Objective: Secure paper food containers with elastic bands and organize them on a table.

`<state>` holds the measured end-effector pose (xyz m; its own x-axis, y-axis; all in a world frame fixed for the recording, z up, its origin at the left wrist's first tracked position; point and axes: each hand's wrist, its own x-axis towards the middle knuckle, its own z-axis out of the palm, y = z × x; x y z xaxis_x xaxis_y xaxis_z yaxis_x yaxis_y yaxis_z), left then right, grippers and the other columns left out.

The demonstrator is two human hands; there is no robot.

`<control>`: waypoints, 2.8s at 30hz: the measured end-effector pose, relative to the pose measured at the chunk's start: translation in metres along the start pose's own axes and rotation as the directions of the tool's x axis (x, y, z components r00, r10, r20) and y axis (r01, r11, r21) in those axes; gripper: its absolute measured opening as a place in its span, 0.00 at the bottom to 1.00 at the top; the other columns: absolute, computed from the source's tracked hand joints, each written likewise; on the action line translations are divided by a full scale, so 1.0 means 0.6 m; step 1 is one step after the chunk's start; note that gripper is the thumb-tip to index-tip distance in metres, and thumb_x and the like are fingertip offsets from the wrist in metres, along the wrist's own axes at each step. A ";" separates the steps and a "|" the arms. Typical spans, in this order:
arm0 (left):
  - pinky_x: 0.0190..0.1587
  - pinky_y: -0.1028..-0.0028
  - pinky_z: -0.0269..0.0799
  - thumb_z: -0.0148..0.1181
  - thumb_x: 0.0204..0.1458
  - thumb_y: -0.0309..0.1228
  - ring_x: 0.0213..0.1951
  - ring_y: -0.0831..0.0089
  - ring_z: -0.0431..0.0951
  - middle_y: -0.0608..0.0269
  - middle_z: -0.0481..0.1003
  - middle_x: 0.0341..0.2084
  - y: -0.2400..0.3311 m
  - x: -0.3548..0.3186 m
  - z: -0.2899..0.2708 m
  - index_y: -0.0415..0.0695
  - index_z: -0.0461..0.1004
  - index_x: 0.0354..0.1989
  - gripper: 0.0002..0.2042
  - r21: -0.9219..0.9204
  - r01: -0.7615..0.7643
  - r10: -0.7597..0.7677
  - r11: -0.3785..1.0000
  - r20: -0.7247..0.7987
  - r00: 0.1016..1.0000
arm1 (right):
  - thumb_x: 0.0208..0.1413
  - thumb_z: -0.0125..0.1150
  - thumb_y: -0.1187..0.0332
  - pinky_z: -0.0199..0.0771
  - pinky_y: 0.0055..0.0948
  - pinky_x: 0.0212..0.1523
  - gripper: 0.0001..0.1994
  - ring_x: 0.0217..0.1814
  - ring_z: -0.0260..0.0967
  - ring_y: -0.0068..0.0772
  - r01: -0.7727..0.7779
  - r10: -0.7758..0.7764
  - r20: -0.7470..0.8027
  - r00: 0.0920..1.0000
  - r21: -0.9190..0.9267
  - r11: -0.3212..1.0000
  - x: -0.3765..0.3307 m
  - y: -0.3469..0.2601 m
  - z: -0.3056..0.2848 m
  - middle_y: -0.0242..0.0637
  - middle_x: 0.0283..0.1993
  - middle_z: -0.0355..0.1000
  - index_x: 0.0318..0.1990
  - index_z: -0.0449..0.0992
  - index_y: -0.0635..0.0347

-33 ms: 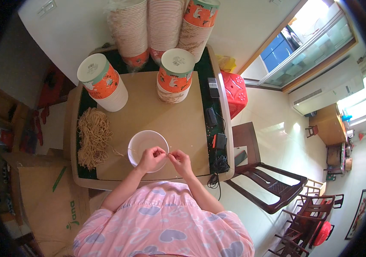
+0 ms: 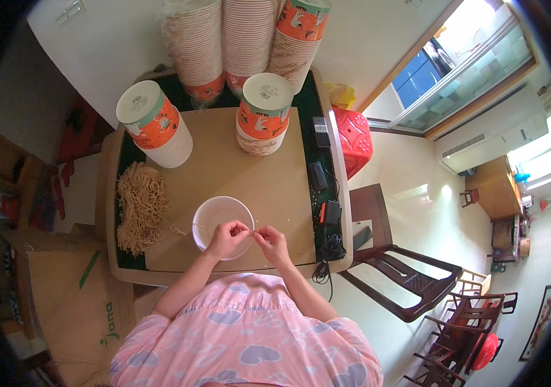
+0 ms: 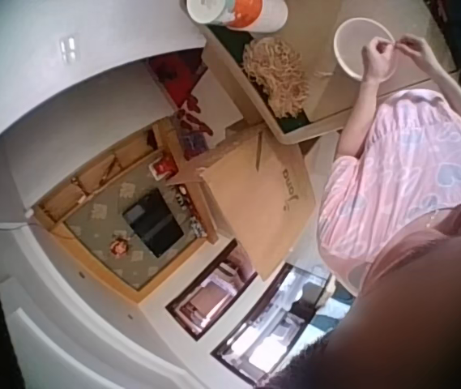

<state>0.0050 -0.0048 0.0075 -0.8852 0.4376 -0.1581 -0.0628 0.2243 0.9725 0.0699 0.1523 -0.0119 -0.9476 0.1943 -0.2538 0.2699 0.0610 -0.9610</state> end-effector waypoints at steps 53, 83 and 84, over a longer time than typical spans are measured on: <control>0.25 0.86 0.63 0.58 0.49 0.25 0.23 0.88 0.68 0.71 0.73 0.21 -0.016 0.004 -0.011 0.38 0.74 0.28 0.03 -0.390 0.258 -0.243 0.884 0.086 0.966 | 0.54 0.56 0.72 0.67 0.17 0.30 0.06 0.28 0.66 0.18 -0.035 0.040 -0.012 0.999 0.255 0.966 -0.006 -0.024 0.002 0.31 0.27 0.71 0.35 0.71 0.65; 0.13 0.85 0.42 0.56 0.51 0.29 0.12 0.88 0.51 0.80 0.56 0.11 -0.006 0.007 -0.032 0.44 0.71 0.31 0.03 -0.590 0.609 -0.416 0.530 0.445 0.793 | 0.47 0.63 0.74 0.65 0.19 0.30 0.06 0.27 0.63 0.18 0.242 -0.258 -0.032 0.966 -0.257 0.936 -0.021 -0.040 0.016 0.29 0.25 0.70 0.32 0.74 0.64; 0.13 0.85 0.43 0.56 0.51 0.29 0.12 0.88 0.51 0.80 0.56 0.11 -0.006 0.007 -0.032 0.44 0.71 0.31 0.03 -0.592 0.611 -0.416 0.525 0.448 0.792 | 0.47 0.63 0.74 0.65 0.19 0.30 0.05 0.27 0.63 0.18 0.237 -0.254 -0.040 0.966 -0.249 0.939 -0.022 -0.041 0.016 0.30 0.25 0.70 0.31 0.74 0.64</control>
<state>-0.0073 -0.0204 0.0067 -0.4681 0.6429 -0.6063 -0.8468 -0.1303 0.5156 0.0739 0.1386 0.0141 -0.9773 0.2117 0.0038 0.0716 0.3472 -0.9351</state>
